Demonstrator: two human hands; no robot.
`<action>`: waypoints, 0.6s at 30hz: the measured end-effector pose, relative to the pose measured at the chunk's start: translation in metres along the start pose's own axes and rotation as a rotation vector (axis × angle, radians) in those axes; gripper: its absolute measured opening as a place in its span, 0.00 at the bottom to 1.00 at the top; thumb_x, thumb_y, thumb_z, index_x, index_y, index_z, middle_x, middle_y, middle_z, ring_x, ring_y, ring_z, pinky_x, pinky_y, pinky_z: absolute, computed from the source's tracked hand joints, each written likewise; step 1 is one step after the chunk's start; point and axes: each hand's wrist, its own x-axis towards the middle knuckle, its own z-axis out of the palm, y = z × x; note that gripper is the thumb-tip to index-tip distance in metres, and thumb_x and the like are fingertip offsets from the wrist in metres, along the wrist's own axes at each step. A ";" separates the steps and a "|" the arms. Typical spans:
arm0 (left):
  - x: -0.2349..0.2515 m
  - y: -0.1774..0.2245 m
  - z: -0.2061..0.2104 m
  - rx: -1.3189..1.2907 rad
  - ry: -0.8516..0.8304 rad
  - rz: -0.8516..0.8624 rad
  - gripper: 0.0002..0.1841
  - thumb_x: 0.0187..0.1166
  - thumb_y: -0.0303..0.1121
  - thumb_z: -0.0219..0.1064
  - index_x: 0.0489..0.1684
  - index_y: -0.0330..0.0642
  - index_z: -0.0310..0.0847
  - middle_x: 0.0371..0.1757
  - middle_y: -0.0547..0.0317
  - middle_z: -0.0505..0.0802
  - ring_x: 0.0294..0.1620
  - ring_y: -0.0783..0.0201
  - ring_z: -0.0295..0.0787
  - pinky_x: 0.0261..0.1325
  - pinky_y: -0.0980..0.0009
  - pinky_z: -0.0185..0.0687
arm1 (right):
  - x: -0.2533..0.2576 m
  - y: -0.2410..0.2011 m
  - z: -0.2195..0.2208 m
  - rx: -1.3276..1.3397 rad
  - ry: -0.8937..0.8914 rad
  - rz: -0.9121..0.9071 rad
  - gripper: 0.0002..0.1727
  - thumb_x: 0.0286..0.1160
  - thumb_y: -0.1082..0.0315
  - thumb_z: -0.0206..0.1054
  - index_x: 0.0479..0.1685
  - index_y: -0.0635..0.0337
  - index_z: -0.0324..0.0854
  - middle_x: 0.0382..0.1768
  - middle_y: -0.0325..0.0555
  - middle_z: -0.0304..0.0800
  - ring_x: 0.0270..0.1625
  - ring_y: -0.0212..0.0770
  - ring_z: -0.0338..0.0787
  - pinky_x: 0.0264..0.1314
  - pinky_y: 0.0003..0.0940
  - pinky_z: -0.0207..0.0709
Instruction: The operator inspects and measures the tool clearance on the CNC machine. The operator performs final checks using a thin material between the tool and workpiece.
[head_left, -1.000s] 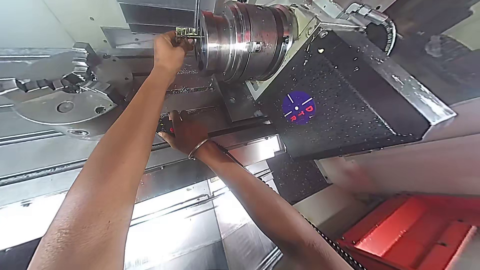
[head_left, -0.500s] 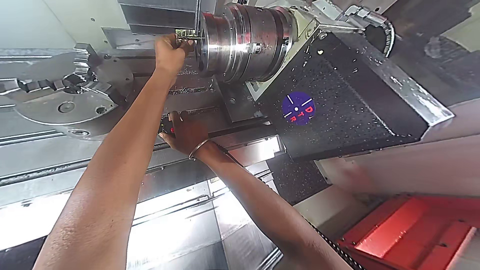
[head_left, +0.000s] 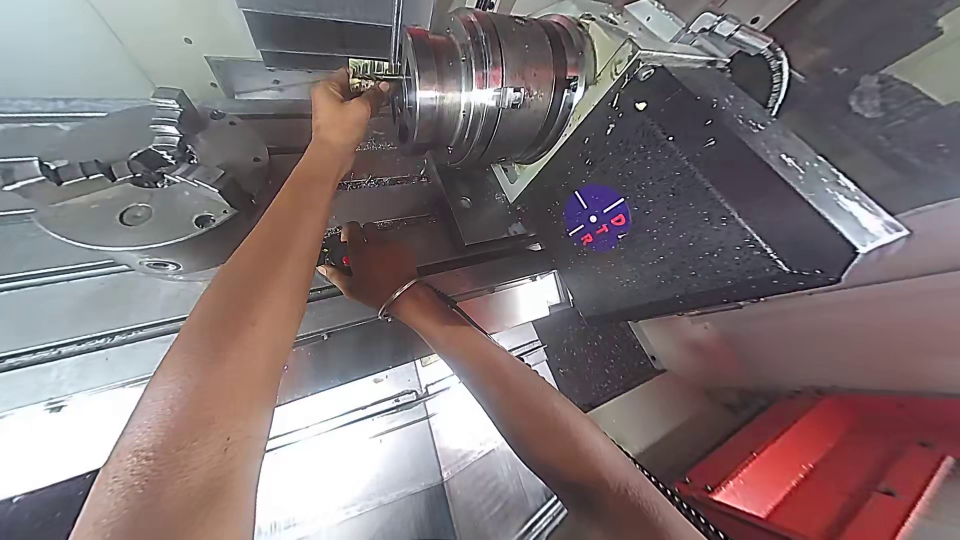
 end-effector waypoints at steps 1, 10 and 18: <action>0.000 0.001 0.000 -0.002 -0.011 0.004 0.15 0.76 0.28 0.73 0.57 0.33 0.82 0.49 0.54 0.95 0.48 0.65 0.95 0.58 0.66 0.93 | 0.000 0.000 0.000 -0.003 0.000 -0.001 0.36 0.75 0.37 0.68 0.73 0.52 0.74 0.59 0.54 0.85 0.50 0.54 0.92 0.41 0.54 0.86; 0.003 -0.005 0.000 0.035 0.010 0.029 0.10 0.81 0.30 0.69 0.52 0.34 0.85 0.43 0.57 0.95 0.43 0.68 0.94 0.55 0.68 0.91 | -0.001 -0.001 -0.002 0.007 -0.023 0.006 0.34 0.77 0.38 0.66 0.75 0.50 0.74 0.62 0.53 0.83 0.49 0.54 0.92 0.40 0.55 0.85; 0.000 -0.001 0.003 -0.002 0.032 0.000 0.09 0.82 0.28 0.68 0.53 0.33 0.85 0.44 0.57 0.95 0.44 0.68 0.95 0.56 0.69 0.91 | -0.001 -0.001 -0.003 0.007 -0.026 0.012 0.35 0.77 0.38 0.67 0.76 0.50 0.73 0.63 0.53 0.83 0.51 0.54 0.91 0.41 0.56 0.86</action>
